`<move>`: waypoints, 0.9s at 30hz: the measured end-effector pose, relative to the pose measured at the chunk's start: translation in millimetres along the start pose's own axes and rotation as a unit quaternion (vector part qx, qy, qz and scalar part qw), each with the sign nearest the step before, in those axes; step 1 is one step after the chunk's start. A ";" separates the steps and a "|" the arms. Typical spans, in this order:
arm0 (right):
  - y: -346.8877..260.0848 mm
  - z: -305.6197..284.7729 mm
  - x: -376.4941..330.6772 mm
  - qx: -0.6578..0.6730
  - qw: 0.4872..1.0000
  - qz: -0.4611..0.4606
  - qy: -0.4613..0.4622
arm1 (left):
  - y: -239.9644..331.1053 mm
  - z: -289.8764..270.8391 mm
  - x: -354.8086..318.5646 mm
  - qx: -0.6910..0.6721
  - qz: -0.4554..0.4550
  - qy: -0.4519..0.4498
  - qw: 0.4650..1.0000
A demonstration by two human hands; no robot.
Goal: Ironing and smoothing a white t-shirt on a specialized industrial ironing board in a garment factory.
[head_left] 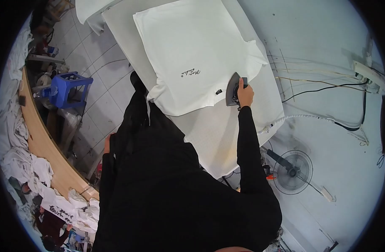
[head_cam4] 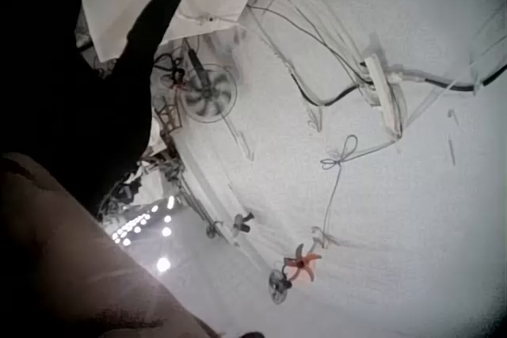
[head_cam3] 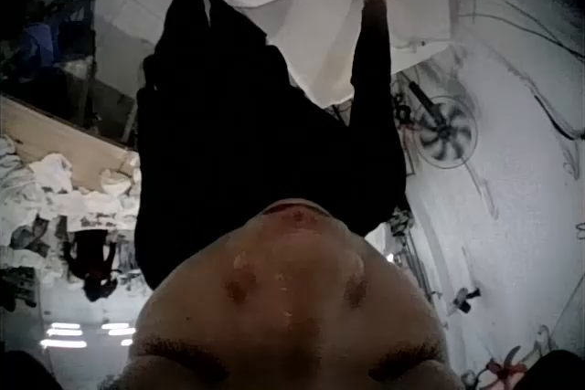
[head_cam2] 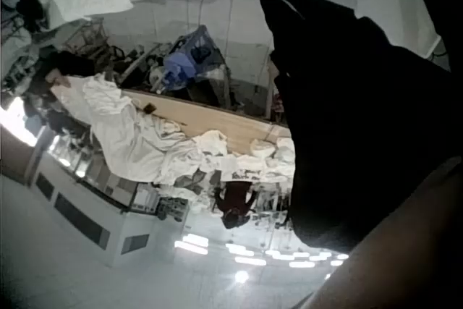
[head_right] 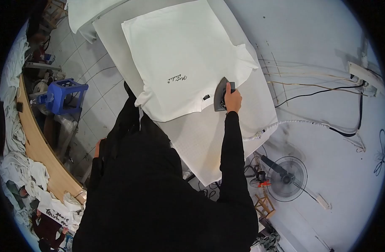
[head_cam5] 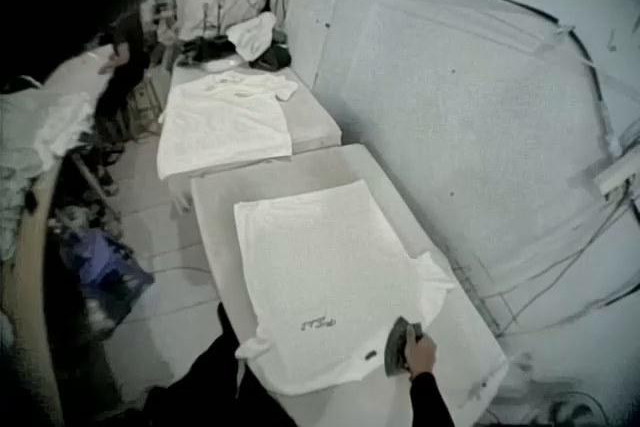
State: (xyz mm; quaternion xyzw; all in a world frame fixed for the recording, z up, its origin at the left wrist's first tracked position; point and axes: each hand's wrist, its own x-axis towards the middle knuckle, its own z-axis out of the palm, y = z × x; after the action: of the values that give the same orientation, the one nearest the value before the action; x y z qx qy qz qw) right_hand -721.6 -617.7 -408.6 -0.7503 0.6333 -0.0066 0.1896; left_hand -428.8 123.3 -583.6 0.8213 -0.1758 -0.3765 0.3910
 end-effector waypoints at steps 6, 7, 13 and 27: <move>-2.9 5.6 -5.3 -0.027 0.997 -0.056 -0.053 | -9.5 -4.3 2.9 -0.099 -0.029 0.005 0.995; -4.6 4.7 -5.4 -0.025 0.997 -0.055 -0.051 | -11.7 -4.4 6.8 -0.098 -0.026 0.005 0.995; -2.7 5.7 -4.9 0.002 1.000 -0.009 -0.003 | 4.6 0.0 9.5 -0.073 -0.052 -0.035 0.995; -12.4 1.4 -3.9 -0.008 0.999 0.031 -0.005 | -7.8 2.6 -2.1 -0.182 -0.094 -0.008 0.979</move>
State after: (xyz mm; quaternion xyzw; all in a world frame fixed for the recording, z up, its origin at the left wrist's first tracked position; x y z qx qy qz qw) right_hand -710.2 -612.0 -405.4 -0.7319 0.6554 0.0082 0.1865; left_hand -432.2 128.2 -589.7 0.7459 -0.0298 -0.4441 0.4956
